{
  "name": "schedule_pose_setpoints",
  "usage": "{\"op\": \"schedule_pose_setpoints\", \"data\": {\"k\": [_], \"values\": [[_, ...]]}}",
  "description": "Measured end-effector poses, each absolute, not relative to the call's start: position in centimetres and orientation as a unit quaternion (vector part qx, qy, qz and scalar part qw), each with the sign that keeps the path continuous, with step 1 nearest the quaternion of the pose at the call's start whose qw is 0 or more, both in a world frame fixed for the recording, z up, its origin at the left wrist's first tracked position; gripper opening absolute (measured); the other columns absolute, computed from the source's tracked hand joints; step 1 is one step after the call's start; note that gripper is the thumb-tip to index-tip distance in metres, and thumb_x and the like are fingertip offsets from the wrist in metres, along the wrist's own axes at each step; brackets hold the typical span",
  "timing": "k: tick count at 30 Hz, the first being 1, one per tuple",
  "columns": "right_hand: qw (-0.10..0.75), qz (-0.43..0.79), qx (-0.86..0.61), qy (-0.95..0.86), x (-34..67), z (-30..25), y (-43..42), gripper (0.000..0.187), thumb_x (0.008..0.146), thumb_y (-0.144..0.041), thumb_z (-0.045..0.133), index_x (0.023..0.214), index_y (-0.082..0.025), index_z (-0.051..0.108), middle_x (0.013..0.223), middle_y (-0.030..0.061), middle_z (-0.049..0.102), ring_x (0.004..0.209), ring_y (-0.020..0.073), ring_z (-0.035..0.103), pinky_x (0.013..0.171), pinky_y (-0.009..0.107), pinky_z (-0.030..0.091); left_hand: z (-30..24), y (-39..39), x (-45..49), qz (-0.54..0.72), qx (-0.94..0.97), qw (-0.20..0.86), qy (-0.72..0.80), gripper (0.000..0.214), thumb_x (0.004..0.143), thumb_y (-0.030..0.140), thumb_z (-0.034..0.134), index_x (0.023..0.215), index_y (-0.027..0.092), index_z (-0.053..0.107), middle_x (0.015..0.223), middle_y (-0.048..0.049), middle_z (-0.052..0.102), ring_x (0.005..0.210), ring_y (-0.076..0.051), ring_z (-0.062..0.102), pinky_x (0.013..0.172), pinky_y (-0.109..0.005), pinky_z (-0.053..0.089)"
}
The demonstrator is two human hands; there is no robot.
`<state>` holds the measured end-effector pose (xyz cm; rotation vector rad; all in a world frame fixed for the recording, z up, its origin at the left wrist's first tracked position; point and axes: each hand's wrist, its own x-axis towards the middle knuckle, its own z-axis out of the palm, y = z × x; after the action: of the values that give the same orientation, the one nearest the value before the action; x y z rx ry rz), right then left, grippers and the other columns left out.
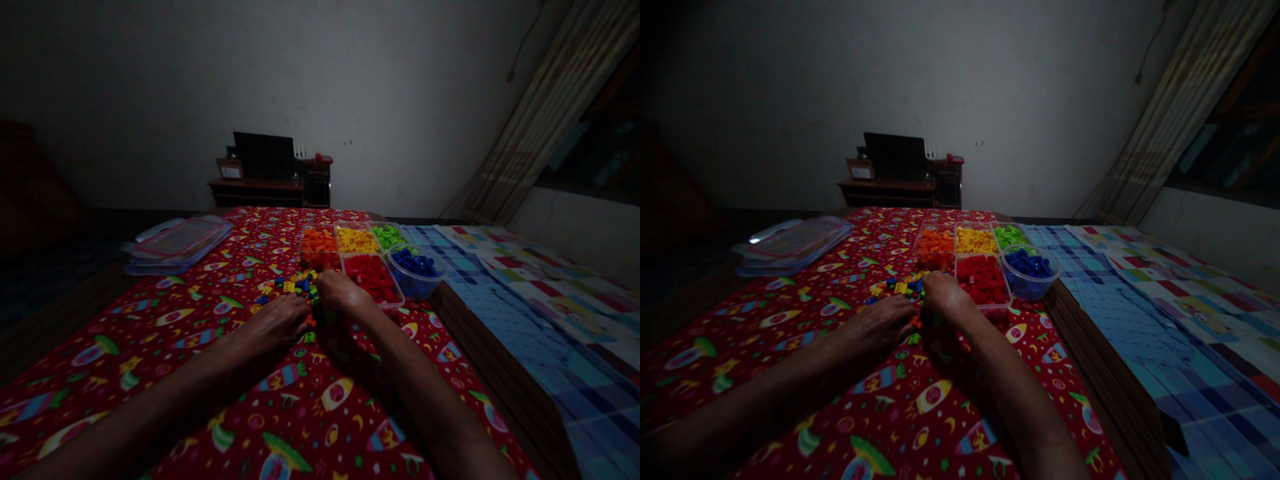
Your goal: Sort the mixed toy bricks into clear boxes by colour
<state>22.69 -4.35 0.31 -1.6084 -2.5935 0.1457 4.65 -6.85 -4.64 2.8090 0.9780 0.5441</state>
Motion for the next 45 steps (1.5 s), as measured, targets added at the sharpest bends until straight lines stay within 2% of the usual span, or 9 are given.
{"op": "schedule_pose_setpoints", "data": {"k": [8, 18, 22, 25, 29, 34, 36, 41, 45], "values": [[0.085, 0.053, -0.547, -0.831, 24.5, 2.3, -4.1, 0.028, 0.08, -0.006, 0.047, 0.1, -0.008, 0.066, 0.092, 0.0164, 0.068, 0.085, 0.0207, 0.063, 0.072, 0.026, 0.043, -1.9, -3.1, 3.9, 0.201, 0.855, 0.128, 0.461, 0.025, 0.079, 0.036, 0.051, 0.087, 0.019, 0.067, 0.07, 0.0008, 0.066, 0.062, -0.013, 0.055, 0.057, -0.021, 0.039], [0.113, 0.031, -0.586, -0.802, 25.3, 2.3, -4.0, 0.028, 0.085, -0.015, 0.044, 0.104, -0.011, 0.065, 0.094, 0.0158, 0.066, 0.089, 0.0221, 0.061, 0.072, 0.028, 0.043, 4.9, 6.5, 8.0, 0.241, 0.847, 0.012, 0.473, 0.02, 0.083, 0.025, 0.054, 0.078, 0.009, 0.065, 0.061, 0.0034, 0.055, 0.06, -0.009, 0.044, 0.058, -0.02, 0.031], [0.125, 0.017, -0.587, -0.799, 25.6, 2.2, -3.9, 0.029, 0.086, -0.014, 0.043, 0.104, -0.011, 0.065, 0.093, 0.0149, 0.067, 0.088, 0.0211, 0.06, 0.072, 0.027, 0.042, 4.8, 7.8, 8.2, 0.252, 0.851, 0.007, 0.46, 0.033, 0.078, 0.024, 0.064, 0.104, 0.004, 0.061, 0.088, -0.0047, 0.065, 0.082, -0.015, 0.052, 0.076, -0.024, 0.039], [0.147, 0.006, -0.6, -0.786, 25.8, 2.4, -3.7, 0.03, 0.089, -0.018, 0.041, 0.105, -0.011, 0.065, 0.093, 0.0151, 0.067, 0.086, 0.02, 0.06, 0.071, 0.026, 0.041, 3.6, 6.2, 7.4, 0.273, 0.864, 0.003, 0.423, 0.04, 0.086, 0.026, 0.056, 0.121, 0.006, 0.053, 0.116, -0.0122, 0.059, 0.104, -0.019, 0.051, 0.093, -0.03, 0.037], [0.167, -0.008, -0.632, -0.757, 26.3, 3.3, -3.5, 0.032, 0.091, -0.023, 0.039, 0.098, -0.012, 0.068, 0.092, 0.0157, 0.068, 0.082, 0.0198, 0.061, 0.07, 0.026, 0.04, 0.7, 0.9, 6.6, 0.24, 0.91, 0.041, 0.335, 0.028, 0.092, 0.032, 0.045, 0.105, 0.017, 0.065, 0.108, -0.0065, 0.066, 0.1, -0.017, 0.059, 0.092, -0.027, 0.043], [0.189, -0.03, -0.66, -0.727, 26.8, 4.1, -3.5, 0.033, 0.091, -0.024, 0.039, 0.095, -0.013, 0.069, 0.094, 0.0149, 0.069, 0.082, 0.0188, 0.063, 0.069, 0.025, 0.04, -2.8, -6.2, 7.3, 0.141, 0.969, 0.056, 0.194, 0.036, 0.093, 0.036, 0.044, 0.126, 0.026, 0.054, 0.138, -0.0071, 0.05, 0.132, -0.025, 0.038, 0.109, -0.043, 0.031], [0.185, -0.036, -0.664, -0.724, 26.8, 4.2, -3.7, 0.033, 0.091, -0.025, 0.039, 0.095, -0.014, 0.069, 0.095, 0.0147, 0.07, 0.084, 0.0184, 0.063, 0.07, 0.025, 0.04, -3.4, -7.7, 7.4, 0.113, 0.974, 0.036, 0.191, 0.035, 0.091, 0.038, 0.046, 0.123, 0.027, 0.055, 0.141, -0.0072, 0.046, 0.132, -0.028, 0.036, 0.108, -0.046, 0.031], [0.165, -0.035, -0.657, -0.735, 26.4, 4.0, -3.7, 0.033, 0.091, -0.026, 0.038, 0.095, -0.015, 0.07, 0.094, 0.0143, 0.069, 0.086, 0.0189, 0.064, 0.071, 0.025, 0.041, -3.6, -7.3, 4.9, 0.117, 0.964, 0.007, 0.24, 0.026, 0.093, 0.026, 0.041, 0.112, 0.024, 0.058, 0.126, -0.0072, 0.056, 0.115, -0.021, 0.051, 0.102, -0.038, 0.038], [0.161, -0.03, -0.654, -0.739, 26.3, 3.8, -3.6, 0.032, 0.09, -0.025, 0.04, 0.094, -0.014, 0.07, 0.091, 0.0146, 0.069, 0.081, 0.0181, 0.063, 0.068, 0.024, 0.041, -4.4, -5.0, 1.7, 0.142, 0.955, -0.005, 0.261, 0.028, 0.094, 0.031, 0.041, 0.114, 0.024, 0.059, 0.137, -0.0071, 0.049, 0.124, -0.023, 0.045, 0.106, -0.04, 0.035]]}}
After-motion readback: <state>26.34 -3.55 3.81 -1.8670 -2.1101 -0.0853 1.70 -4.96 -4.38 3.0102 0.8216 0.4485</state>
